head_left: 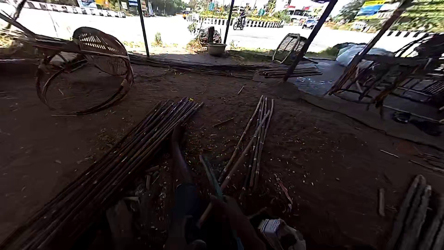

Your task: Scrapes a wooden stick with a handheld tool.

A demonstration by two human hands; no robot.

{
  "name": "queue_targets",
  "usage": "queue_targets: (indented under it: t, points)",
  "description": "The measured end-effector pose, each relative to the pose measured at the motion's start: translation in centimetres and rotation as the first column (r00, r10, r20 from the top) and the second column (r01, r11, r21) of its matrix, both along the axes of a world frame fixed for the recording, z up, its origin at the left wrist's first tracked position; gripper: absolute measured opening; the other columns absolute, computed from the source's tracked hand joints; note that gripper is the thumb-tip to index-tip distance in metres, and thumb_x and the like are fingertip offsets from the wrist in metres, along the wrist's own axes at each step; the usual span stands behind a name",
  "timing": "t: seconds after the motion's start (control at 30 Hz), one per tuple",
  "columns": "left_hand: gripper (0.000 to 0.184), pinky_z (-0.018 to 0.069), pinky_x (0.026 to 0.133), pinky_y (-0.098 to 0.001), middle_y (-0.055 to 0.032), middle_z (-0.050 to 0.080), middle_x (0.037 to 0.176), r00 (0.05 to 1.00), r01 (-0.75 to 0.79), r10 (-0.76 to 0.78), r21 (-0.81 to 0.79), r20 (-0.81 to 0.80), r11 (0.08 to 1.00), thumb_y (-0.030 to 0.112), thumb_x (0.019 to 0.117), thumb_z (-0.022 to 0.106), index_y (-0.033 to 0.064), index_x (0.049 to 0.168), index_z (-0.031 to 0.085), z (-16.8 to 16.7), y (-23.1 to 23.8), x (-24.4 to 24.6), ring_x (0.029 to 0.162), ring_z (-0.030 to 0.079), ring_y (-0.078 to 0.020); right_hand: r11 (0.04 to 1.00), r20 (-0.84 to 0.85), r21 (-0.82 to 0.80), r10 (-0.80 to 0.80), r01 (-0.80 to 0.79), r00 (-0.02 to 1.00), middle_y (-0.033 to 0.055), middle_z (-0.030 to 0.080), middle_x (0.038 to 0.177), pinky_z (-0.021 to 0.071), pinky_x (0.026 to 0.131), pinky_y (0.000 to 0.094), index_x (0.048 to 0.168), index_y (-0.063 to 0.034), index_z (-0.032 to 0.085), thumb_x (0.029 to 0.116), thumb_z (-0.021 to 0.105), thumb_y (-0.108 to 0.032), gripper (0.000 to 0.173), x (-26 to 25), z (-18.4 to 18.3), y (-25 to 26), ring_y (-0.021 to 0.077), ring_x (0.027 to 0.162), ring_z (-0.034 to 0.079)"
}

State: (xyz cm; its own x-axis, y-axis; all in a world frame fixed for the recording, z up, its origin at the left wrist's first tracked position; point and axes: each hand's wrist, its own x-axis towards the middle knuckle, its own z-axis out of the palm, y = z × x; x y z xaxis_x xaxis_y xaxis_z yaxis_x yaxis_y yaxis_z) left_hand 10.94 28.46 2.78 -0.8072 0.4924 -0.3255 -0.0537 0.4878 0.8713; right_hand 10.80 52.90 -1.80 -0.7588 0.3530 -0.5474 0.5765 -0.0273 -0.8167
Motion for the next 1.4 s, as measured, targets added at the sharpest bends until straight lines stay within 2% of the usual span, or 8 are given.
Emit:
queue_targets:
  t: [0.17,0.33,0.43,0.57,0.93,1.03,1.17,1.4]
  points:
    - [0.049,0.0603,0.082,-0.0395,-0.0009,0.073,0.102,0.992,-0.030,0.035,-0.038,0.120,0.999,0.044,0.0864,0.080,0.0142,0.123,0.068,-2.7,1.1,0.2,0.089,0.071,-0.0149,0.997,0.045,0.053,0.059,-0.061,0.997,0.0040,0.054,0.064,0.0469,0.046,0.0291,0.104,-0.0018,0.063,0.1021,0.063,-0.043,0.041,1.5,0.5,-0.3,0.0125,0.047,0.049]
    - [0.032,0.0587,0.075,-0.0423,-0.0019,0.072,0.087,0.995,-0.061,0.063,-0.027,0.077,0.998,0.040,0.0965,0.070,0.0131,0.113,0.071,-4.3,1.3,0.4,0.076,0.068,-0.0160,0.990,0.004,0.114,0.080,-0.080,0.997,0.0073,0.060,0.072,0.0492,0.047,0.0330,0.131,-0.0085,0.058,0.1076,0.048,-0.048,0.047,4.6,0.3,0.6,0.0162,0.050,0.052]
    - [0.029,0.0525,0.059,-0.0338,-0.0009,0.068,0.077,0.979,-0.098,0.087,0.052,0.187,0.994,0.036,0.1046,0.058,0.0103,0.107,0.071,-5.5,0.6,-0.9,0.059,0.060,-0.0131,0.963,0.087,0.255,0.065,-0.085,0.994,0.0085,0.059,0.063,0.0487,0.045,0.0367,0.107,-0.0035,0.064,0.1084,0.045,-0.049,0.050,7.4,-1.2,1.3,0.0196,0.046,0.054]
    - [0.032,0.0478,0.051,-0.0301,-0.0031,0.065,0.069,0.974,-0.110,0.082,0.126,0.209,0.986,0.031,0.1081,0.051,0.0055,0.100,0.069,-6.6,0.0,-1.5,0.051,0.054,-0.0129,0.805,0.244,0.400,0.368,-0.438,0.897,0.0084,0.067,0.082,0.0556,0.075,0.0506,0.099,-0.0092,0.071,0.1002,0.051,-0.060,0.055,11.3,-0.3,-2.2,0.0239,0.078,0.067]
    - [0.038,0.0418,0.042,-0.0234,-0.0030,0.058,0.058,0.948,-0.267,0.185,0.328,0.260,0.906,0.030,0.1091,0.048,0.0040,0.092,0.069,-8.8,-0.3,-1.6,0.043,0.048,-0.0090,0.902,0.266,0.313,0.216,-0.296,0.939,0.0076,0.061,0.067,0.0524,0.056,0.0442,0.095,-0.0096,0.065,0.1030,0.047,-0.061,0.055,9.3,-0.3,-2.2,0.0226,0.058,0.061]
    - [0.035,0.0416,0.042,-0.0221,-0.0024,0.058,0.057,0.936,-0.303,0.211,0.343,0.281,0.889,0.027,0.1086,0.050,0.0040,0.090,0.069,-8.9,-0.2,-1.3,0.042,0.047,-0.0081,0.830,0.319,0.299,0.377,-0.470,0.869,0.0080,0.062,0.077,0.0528,0.071,0.0511,0.094,-0.0110,0.067,0.1013,0.049,-0.062,0.054,9.2,0.6,-3.5,0.0251,0.074,0.064]
    - [0.030,0.0407,0.040,-0.0217,-0.0039,0.057,0.057,0.934,-0.304,0.197,0.374,0.298,0.876,0.023,0.1071,0.054,0.0034,0.090,0.069,-9.0,-0.1,-1.7,0.041,0.047,-0.0082,0.903,0.292,0.296,0.224,-0.310,0.930,0.0076,0.060,0.066,0.0519,0.056,0.0432,0.097,-0.0098,0.066,0.1031,0.049,-0.060,0.054,8.4,0.2,-2.3,0.0222,0.056,0.060]
    - [0.020,0.0403,0.041,-0.0227,-0.0062,0.059,0.058,0.942,-0.262,0.152,0.377,0.298,0.888,0.020,0.1020,0.063,0.0051,0.089,0.068,-8.7,-0.1,-1.8,0.042,0.048,-0.0103,0.855,0.247,0.327,0.334,-0.403,0.910,0.0068,0.059,0.065,0.0519,0.057,0.0437,0.093,-0.0102,0.066,0.1028,0.051,-0.058,0.051,8.1,-0.2,-1.9,0.0217,0.057,0.059]
